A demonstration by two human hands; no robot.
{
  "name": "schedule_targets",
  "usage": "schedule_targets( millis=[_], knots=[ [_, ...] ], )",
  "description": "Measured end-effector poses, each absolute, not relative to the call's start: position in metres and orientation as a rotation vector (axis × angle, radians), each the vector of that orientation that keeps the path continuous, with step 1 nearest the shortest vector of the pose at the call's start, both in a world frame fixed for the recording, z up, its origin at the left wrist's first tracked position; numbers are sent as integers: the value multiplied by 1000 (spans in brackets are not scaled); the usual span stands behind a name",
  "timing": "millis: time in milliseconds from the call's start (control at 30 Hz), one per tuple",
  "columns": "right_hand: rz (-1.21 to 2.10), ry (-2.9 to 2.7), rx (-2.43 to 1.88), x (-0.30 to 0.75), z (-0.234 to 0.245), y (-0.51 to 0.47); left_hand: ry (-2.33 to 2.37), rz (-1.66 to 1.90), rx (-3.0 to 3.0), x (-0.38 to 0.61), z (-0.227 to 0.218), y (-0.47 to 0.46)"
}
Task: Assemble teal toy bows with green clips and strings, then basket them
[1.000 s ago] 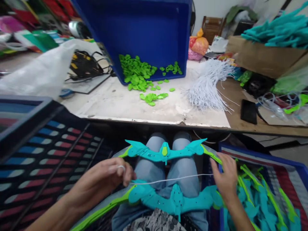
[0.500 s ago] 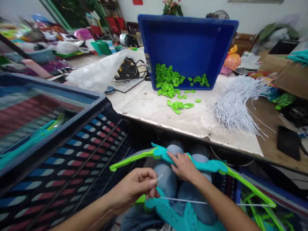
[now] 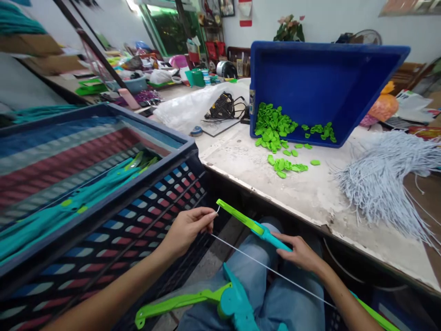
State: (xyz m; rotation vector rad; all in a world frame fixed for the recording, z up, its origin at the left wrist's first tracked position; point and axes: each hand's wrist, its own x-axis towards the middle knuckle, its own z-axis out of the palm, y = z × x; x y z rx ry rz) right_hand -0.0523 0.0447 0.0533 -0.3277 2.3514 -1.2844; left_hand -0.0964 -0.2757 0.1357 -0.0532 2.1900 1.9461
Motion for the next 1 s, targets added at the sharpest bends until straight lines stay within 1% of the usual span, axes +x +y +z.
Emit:
schedule_targets(
  millis=[300,667,1000],
  knots=[
    [-1277,2312,-285,-52,50,46,2235,1952,-6,-94,137,-274],
    [-1330,2325,-296,-51,61,42,2302,1900,0,-93,138,-275],
    [-1296,2338,-306,-51,59,44,2272,1981,2,-95,134,-273]
  ],
)
